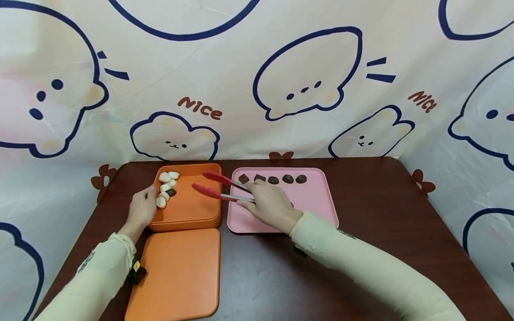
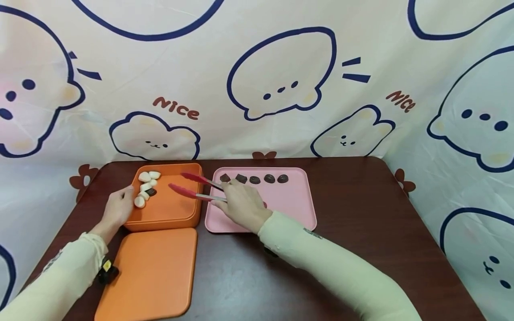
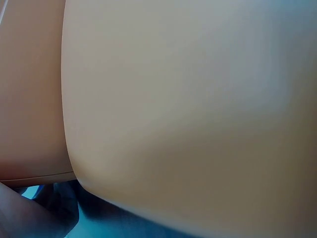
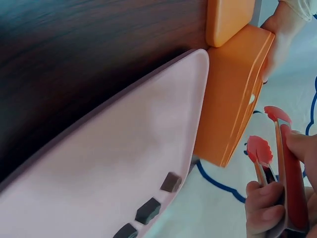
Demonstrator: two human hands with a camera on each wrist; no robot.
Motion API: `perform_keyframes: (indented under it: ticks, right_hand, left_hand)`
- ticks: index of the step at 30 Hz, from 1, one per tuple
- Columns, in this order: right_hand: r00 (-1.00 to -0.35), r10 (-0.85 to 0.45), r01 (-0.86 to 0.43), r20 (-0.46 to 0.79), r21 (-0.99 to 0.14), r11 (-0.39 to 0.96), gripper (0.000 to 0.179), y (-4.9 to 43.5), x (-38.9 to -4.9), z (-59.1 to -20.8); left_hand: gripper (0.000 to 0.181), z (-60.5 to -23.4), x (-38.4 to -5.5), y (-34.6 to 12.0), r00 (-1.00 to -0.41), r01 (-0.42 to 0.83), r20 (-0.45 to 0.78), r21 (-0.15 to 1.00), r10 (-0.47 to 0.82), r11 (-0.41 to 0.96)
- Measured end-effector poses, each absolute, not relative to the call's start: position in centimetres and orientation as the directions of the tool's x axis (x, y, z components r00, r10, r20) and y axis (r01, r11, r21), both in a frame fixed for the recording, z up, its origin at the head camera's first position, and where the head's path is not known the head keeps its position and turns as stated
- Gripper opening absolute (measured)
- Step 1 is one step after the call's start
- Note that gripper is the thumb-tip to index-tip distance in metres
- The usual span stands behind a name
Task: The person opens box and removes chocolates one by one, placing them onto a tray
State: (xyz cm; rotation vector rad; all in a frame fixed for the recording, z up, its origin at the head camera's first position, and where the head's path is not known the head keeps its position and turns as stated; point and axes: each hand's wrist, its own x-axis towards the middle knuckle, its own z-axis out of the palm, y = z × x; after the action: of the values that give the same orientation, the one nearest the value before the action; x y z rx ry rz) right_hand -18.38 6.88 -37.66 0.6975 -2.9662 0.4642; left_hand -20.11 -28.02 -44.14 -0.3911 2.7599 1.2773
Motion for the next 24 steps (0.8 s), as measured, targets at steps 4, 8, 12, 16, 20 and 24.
perform_keyframes:
  ticks: [4, 8, 12, 16, 20, 24]
  right_hand:
    - [-0.877, -0.461, -0.48, 0.133, -0.237, 0.845, 0.045, 5.4, -18.9, -37.7]
    - [-0.869, -0.483, -0.495, 0.109, -0.183, 0.849, 0.043, 3.9, -19.3, -37.8]
    - [-0.875, -0.48, -0.485, 0.068, -0.121, 0.866, 0.047, 2.4, -19.5, -37.9]
    - [-0.884, -0.467, -0.468, 0.032, -0.088, 0.879, 0.046, 1.3, -19.6, -38.1]
    - [-0.887, -0.461, -0.462, 0.028, -0.097, 0.882, 0.043, 0.5, -19.8, -38.4]
    - [-0.883, -0.468, -0.47, 0.044, -0.101, 0.877, 0.039, 0.2, -20.1, -38.7]
  left_hand:
    - [0.068, -44.2, -20.3, -28.0, -0.965, -0.256, -0.156, 0.731, -0.21, 0.633]
    - [0.07, -44.1, -20.4, -27.9, -0.966, -0.255, -0.159, 0.73, -0.205, 0.634]
    - [0.068, -44.1, -20.3, -27.9, -0.966, -0.257, -0.17, 0.736, -0.196, 0.626]
    - [0.066, -44.0, -20.2, -27.9, -0.965, -0.261, -0.179, 0.741, -0.193, 0.619]
    - [0.065, -44.0, -20.1, -28.0, -0.962, -0.272, -0.198, 0.746, -0.187, 0.608]
    - [0.064, -43.9, -20.0, -28.2, -0.959, -0.283, -0.214, 0.748, -0.185, 0.6]
